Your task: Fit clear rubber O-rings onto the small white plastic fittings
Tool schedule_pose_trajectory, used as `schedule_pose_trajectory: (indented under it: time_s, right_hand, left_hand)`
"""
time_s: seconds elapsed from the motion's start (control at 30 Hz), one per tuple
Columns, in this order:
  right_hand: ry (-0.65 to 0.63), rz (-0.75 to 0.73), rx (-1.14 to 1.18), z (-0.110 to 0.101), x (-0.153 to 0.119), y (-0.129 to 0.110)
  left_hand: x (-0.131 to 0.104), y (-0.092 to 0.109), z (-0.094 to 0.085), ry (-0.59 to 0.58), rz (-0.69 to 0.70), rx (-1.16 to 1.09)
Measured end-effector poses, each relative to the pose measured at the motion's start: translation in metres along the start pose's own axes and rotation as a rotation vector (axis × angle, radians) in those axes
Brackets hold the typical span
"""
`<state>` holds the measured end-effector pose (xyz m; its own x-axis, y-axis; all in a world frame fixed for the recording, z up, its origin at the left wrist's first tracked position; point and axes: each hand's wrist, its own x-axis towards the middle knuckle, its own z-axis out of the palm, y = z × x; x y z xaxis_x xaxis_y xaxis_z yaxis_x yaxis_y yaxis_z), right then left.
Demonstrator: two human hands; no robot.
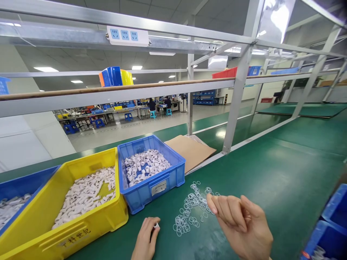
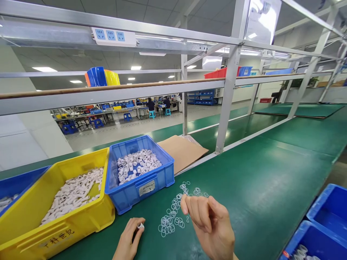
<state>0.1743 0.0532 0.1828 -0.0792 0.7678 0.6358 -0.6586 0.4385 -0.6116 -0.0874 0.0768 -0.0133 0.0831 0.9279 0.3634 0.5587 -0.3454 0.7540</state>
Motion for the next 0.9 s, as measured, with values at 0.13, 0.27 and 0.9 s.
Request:
schedule_pose_trajectory:
  time_s: [0.13, 0.27, 0.9]
  right_hand:
    - [0.013, 0.018, 0.036, 0.001, -0.001, 0.0]
    - [0.063, 0.085, 0.097, 0.003, 0.002, -0.001]
    - [0.107, 0.235, 0.282, 0.009, 0.011, 0.009]
  left_hand:
    - [0.0, -0.001, 0.003, 0.034, -0.01, -0.016]
    - [-0.001, -0.001, 0.004, 0.059, -0.009, -0.044]
    - [-0.001, 0.005, 0.005, 0.065, -0.048, -0.064]
